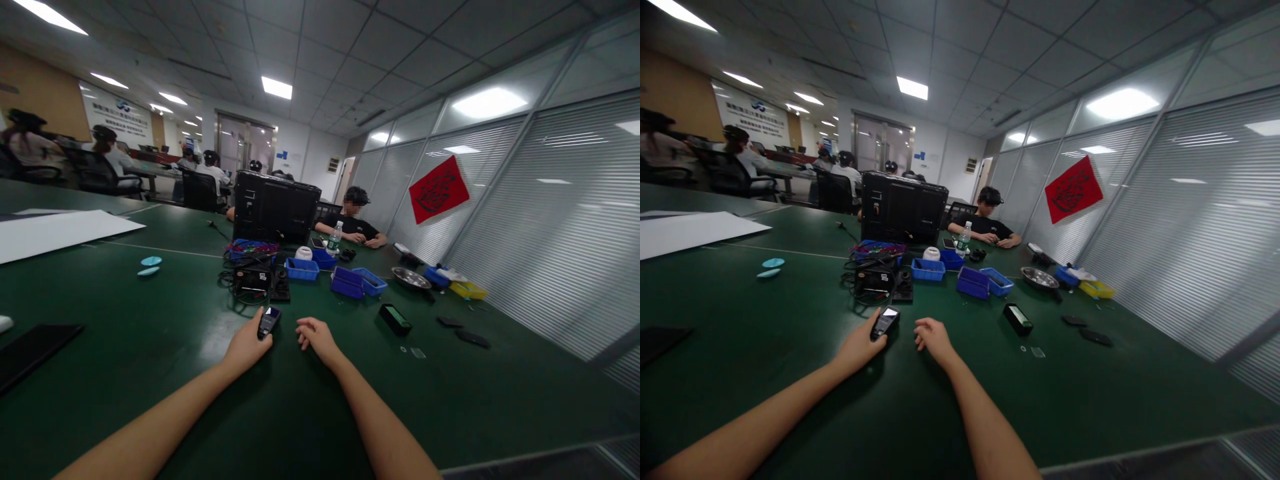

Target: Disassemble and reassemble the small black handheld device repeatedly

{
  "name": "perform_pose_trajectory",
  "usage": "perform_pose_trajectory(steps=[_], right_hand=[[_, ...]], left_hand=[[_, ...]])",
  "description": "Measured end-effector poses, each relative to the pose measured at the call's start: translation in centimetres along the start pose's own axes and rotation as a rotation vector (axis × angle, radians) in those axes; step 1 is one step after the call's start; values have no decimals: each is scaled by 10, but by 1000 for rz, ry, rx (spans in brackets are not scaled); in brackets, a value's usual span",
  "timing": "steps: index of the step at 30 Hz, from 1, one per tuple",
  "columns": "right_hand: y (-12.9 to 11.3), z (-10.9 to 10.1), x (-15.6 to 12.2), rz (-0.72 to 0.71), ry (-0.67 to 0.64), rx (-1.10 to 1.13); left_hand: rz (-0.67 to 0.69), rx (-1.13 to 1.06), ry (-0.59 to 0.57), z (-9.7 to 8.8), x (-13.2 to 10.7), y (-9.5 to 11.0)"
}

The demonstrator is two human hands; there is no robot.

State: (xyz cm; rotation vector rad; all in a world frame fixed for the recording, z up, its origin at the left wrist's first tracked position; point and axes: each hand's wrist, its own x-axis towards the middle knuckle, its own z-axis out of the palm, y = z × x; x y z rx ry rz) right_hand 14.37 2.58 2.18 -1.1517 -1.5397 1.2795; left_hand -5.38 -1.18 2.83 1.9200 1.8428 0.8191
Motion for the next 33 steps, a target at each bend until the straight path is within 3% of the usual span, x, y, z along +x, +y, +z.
perform_pose_trajectory(steps=[10, 18, 25, 28, 33], right_hand=[[10, -27, 7, -22, 85, -36], [12, -31, 8, -40, 65, -96], [11, -31, 8, -54, 42, -115], [12, -31, 8, -52, 38, -136], [14, -31, 10, -48, 21, -152]], left_hand=[[-105, 64, 62, -33, -9, -14], [-252, 168, 154, -75, -6, -53], [-457, 185, 289, -118, -5, -101], [-511, 155, 352, -127, -5, -111], [-500, 117, 372, -128, -5, -110]])
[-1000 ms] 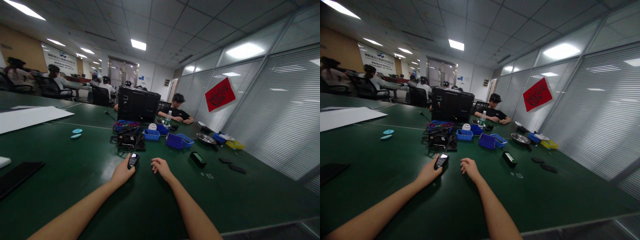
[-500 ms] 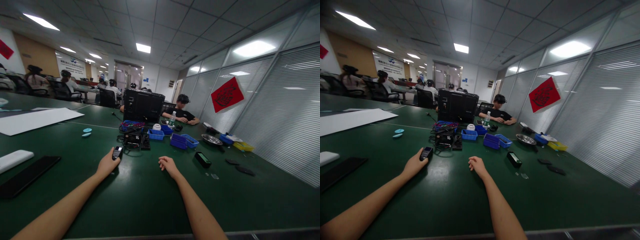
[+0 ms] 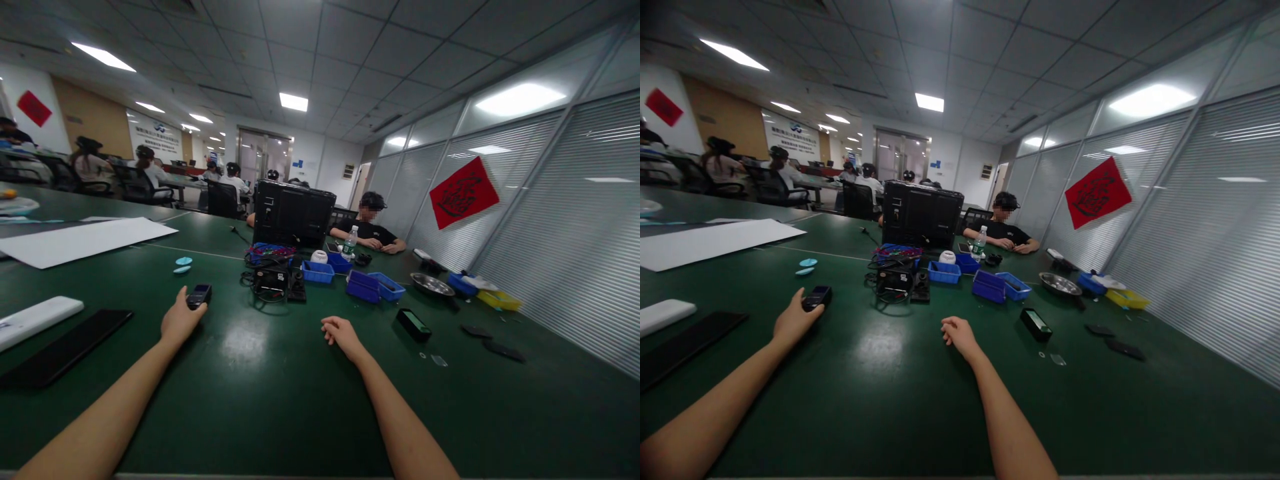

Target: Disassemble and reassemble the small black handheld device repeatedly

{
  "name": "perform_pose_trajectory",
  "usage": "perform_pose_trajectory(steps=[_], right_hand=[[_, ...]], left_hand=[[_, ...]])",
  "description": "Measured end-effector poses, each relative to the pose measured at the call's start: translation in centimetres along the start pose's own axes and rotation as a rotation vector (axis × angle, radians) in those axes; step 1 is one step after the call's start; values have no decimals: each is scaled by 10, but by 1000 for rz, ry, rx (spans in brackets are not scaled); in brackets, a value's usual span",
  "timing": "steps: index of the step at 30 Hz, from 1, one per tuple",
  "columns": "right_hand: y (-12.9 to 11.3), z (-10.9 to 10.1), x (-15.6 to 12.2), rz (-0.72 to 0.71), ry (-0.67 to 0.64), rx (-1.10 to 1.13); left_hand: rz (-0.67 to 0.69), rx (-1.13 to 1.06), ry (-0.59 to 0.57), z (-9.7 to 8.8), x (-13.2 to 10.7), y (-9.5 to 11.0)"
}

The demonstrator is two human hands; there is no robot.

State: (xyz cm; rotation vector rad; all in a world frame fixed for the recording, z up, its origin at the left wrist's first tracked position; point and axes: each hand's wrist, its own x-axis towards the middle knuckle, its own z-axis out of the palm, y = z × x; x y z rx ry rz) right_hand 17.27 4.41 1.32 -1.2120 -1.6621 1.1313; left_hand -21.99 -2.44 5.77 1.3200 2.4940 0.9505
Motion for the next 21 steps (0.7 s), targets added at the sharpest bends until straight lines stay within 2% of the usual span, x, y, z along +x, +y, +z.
perform_pose_trajectory(steps=[5, 8, 15, 21], right_hand=[[4, 0, 3, 6, -7, -4], [5, 0, 4, 17, -13, 6], [1, -1, 2, 29, -17, -35], [-2, -2, -1, 6, -14, -64]], left_hand=[[-41, 11, 96, 5, 5, -5], [-96, 5, 89, 6, 9, -9], [-84, 32, 100, 6, 10, -12], [-86, 72, 36, 4, 8, -12]])
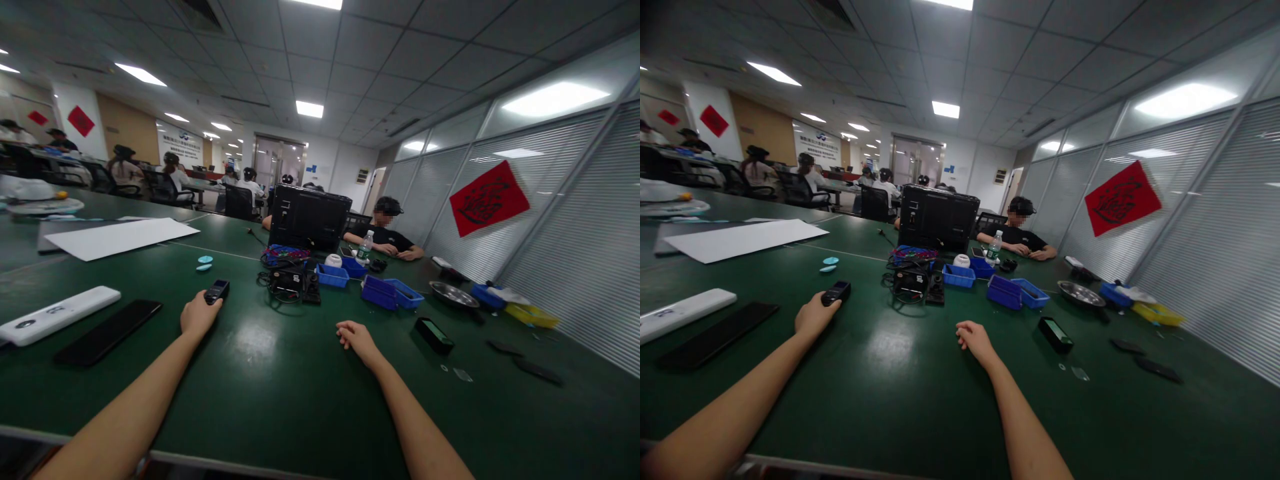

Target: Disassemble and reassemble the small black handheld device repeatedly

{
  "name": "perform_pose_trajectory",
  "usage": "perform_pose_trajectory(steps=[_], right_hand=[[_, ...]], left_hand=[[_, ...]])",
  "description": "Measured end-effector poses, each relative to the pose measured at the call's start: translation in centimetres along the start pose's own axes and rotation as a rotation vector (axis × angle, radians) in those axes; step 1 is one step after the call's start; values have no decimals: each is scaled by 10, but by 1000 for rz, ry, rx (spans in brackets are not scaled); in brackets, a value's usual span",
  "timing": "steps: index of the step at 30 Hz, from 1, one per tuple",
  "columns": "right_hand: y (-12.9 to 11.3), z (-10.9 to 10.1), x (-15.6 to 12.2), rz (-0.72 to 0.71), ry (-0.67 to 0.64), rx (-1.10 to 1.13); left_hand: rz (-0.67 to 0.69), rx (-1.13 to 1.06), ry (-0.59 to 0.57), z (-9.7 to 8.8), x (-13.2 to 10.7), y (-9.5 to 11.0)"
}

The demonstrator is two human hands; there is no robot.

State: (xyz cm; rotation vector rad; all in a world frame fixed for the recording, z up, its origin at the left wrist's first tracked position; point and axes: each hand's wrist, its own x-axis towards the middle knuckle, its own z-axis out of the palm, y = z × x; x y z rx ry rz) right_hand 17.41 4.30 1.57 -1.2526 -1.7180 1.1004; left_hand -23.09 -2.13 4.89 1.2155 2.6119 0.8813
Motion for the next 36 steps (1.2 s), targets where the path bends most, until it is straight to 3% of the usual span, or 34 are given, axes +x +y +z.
perform_pose_trajectory(steps=[21, 30, 36], right_hand=[[9, 1, 7, 4, 13, -44], [8, 7, 8, 5, 87, -89], [2, 13, 6, -12, 164, -259]], left_hand=[[102, 50, 43, 5, -7, 1], [350, 92, 24, 25, -44, 25], [516, 60, -81, 38, -78, 49]])
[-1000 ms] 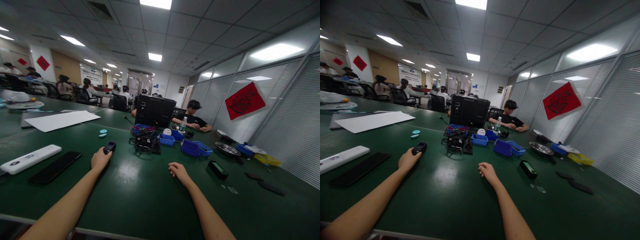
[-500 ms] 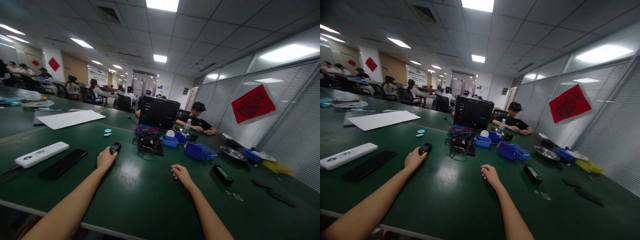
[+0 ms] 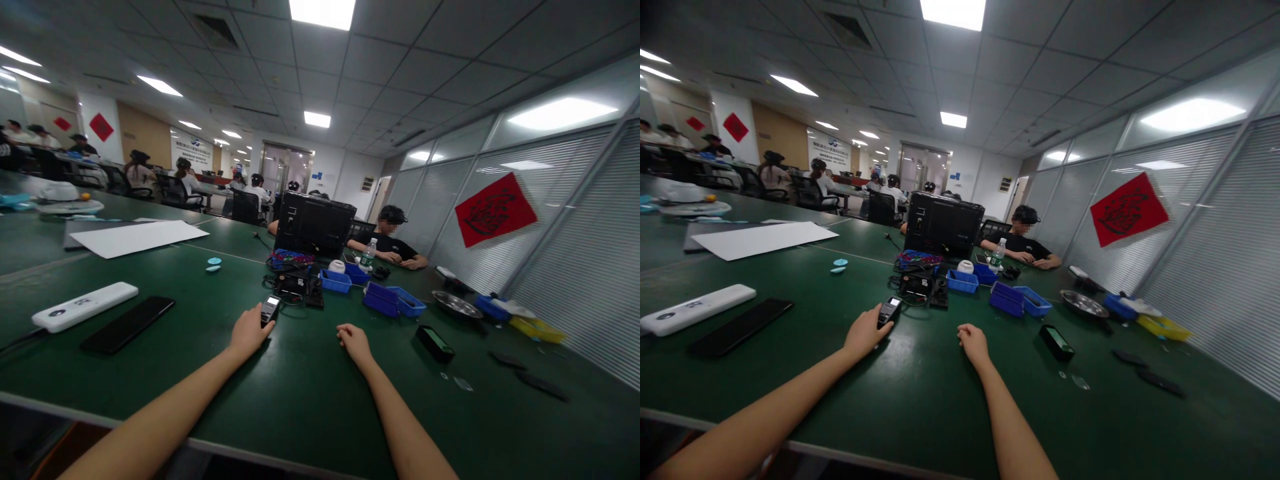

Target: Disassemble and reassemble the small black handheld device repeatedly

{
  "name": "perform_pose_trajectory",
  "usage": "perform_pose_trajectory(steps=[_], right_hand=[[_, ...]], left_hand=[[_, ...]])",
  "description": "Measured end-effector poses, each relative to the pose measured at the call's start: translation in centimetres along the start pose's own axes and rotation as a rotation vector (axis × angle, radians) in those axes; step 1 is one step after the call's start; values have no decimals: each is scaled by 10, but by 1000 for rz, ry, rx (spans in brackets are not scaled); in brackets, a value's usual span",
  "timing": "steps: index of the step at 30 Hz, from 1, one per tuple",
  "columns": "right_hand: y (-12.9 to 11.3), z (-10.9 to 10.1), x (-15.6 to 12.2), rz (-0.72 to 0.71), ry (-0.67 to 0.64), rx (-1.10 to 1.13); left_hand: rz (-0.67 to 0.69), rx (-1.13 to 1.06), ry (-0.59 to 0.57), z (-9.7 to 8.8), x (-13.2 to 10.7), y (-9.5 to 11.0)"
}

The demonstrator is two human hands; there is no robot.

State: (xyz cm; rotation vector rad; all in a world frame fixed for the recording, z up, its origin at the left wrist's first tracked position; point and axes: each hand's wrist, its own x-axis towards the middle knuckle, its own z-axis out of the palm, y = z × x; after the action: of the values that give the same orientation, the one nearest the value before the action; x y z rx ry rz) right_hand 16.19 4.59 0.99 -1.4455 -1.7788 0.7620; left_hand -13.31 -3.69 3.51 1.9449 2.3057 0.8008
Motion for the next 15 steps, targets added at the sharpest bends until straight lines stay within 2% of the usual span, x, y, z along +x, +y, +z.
perform_pose_trajectory(steps=[4, 10, 15], right_hand=[[-9, 9, 4, 60, 39, -115], [-23, 33, 14, 69, 114, -106], [-30, 38, 7, -1, 175, -35]], left_hand=[[86, -35, -33, 10, -7, 25], [257, -96, -75, 34, -9, 61], [458, -228, -187, 42, -9, 70]])
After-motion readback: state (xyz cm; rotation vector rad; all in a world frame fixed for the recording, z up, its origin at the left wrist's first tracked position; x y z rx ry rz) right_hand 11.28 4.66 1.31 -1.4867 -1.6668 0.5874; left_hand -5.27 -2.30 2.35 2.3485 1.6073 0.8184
